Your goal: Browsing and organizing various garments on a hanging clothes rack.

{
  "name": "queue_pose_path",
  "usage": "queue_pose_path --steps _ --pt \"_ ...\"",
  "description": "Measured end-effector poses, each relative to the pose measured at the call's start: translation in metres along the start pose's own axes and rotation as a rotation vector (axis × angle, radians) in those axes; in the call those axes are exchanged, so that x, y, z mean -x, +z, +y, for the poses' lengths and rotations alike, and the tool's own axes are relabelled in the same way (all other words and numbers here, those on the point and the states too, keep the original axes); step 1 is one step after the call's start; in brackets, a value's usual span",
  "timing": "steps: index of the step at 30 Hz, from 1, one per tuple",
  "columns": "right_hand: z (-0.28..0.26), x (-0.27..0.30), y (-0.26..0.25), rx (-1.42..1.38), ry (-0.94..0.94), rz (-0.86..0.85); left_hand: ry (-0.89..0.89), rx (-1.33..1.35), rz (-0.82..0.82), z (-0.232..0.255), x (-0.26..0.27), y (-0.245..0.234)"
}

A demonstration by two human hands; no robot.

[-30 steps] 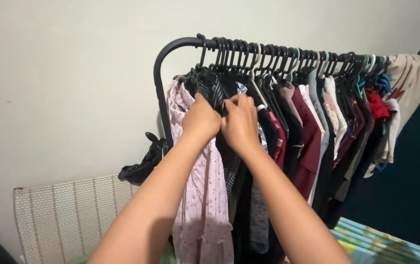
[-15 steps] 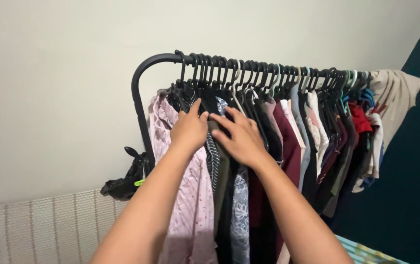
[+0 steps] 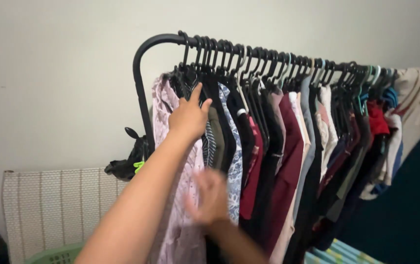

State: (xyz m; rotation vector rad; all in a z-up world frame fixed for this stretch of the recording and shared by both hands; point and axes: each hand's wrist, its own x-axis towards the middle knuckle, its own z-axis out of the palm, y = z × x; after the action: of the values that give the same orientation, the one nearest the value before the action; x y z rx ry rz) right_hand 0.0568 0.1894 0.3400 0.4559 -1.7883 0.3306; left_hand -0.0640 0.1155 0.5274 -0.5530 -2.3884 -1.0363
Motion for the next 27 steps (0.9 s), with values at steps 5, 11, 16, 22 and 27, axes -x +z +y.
queue_pose_path --steps 5,11,16,22,27 --pt "-0.074 0.13 0.035 -0.221 0.227 -0.085 0.012 -0.019 0.005 -0.002 -0.002 0.004" --pt "-0.062 0.167 0.08 -0.574 0.565 -0.309 -0.022 -0.051 -0.045 -0.003 -0.002 -0.004" --pt "-0.019 0.131 0.104 -0.836 0.87 -0.557 -0.032 -0.038 -0.058 -0.005 -0.001 -0.004" --pt "0.033 0.056 0.137 -1.108 1.245 -0.845 0.01 0.002 -0.044 -0.002 -0.003 -0.002" --pt "0.036 0.049 0.164 -1.207 1.304 -0.964 -0.011 0.035 -0.064 -0.001 -0.005 0.003"
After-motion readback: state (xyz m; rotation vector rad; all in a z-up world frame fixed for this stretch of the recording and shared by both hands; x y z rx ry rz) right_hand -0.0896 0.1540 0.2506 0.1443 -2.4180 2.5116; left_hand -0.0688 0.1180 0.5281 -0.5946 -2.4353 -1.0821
